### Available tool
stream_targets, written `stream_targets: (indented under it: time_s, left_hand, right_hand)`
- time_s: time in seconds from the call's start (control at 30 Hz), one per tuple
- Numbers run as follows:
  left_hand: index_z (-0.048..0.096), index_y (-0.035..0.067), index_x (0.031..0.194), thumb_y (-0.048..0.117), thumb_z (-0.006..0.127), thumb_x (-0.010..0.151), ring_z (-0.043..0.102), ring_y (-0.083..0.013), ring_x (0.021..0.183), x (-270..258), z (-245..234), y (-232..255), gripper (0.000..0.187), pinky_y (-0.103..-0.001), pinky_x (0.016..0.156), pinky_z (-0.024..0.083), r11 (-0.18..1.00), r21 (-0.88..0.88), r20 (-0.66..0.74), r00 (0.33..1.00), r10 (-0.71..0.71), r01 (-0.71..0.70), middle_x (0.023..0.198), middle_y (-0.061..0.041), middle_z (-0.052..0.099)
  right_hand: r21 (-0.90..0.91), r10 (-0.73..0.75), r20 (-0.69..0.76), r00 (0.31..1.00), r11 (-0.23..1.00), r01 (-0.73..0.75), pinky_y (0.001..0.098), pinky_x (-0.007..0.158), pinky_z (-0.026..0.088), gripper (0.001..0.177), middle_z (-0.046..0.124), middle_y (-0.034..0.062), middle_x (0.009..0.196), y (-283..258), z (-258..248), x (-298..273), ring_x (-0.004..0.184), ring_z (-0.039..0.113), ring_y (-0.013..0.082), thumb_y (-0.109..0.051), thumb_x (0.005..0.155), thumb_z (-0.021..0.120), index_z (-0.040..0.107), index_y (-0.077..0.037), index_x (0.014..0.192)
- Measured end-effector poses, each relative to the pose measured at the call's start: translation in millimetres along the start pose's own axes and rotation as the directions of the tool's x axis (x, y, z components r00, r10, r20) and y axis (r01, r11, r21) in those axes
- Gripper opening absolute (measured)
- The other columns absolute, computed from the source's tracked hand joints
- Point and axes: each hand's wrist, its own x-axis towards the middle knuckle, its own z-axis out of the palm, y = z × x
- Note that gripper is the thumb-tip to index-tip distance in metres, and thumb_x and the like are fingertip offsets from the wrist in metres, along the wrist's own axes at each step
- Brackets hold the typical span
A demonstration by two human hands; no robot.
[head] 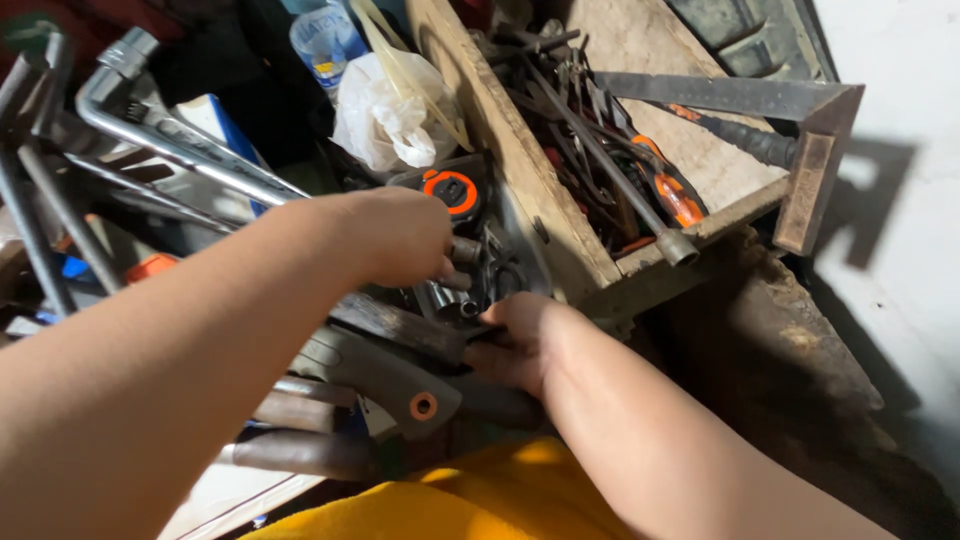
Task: Organizing various tools, nuts, bolts, and sockets into containers on a workbench.
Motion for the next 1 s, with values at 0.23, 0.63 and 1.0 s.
stream_targets:
  time_s: [0.23, 0.63, 1.0]
  left_hand:
    - [0.081, 0.018, 0.106, 0.045, 0.064, 0.097, 0.072, -0.0283, 0.093, 24, -5, -19, 0.034, -0.044, 0.087, 0.054, 0.999, 0.053, 0.087, 0.996, 0.008, -0.012, 0.094, -0.009, 0.078]
    - [0.077, 0.024, 0.110, 0.016, 0.067, 0.087, 0.076, -0.0184, 0.089, -9, -23, 2, 0.026, -0.038, 0.080, 0.057, 0.986, -0.161, 0.223, 0.973, 0.068, -0.033, 0.092, -0.001, 0.082]
    - [0.081, 0.014, 0.095, 0.034, 0.070, 0.091, 0.072, -0.0285, 0.087, -48, -45, 34, 0.023, -0.043, 0.079, 0.055, 0.993, 0.113, 0.163, 0.986, 0.026, -0.044, 0.090, -0.007, 0.078]
  right_hand:
    - [0.321, -0.099, -0.150, 0.984, 0.936, 0.143, 0.0647, 0.101, 0.052, 0.022, 0.046, 0.0121, 0.120, -3, 33, -103, 0.118, 0.049, 0.0312, -0.007, 0.093, 0.059, 0.055, -0.007, 0.114]
    - [0.031, -0.282, 0.116, 0.952, 0.959, 0.280, 0.0429, 0.087, 0.059, 0.029, 0.069, 0.0105, 0.114, 3, 20, -67, 0.108, 0.064, 0.0288, 0.004, 0.089, 0.059, 0.066, -0.005, 0.116]
    - [0.049, -0.400, 0.160, 0.902, 0.916, 0.397, 0.0374, 0.074, 0.055, 0.006, 0.067, 0.0131, 0.091, -10, -9, -49, 0.078, 0.070, 0.0250, -0.004, 0.089, 0.059, 0.062, -0.001, 0.094]
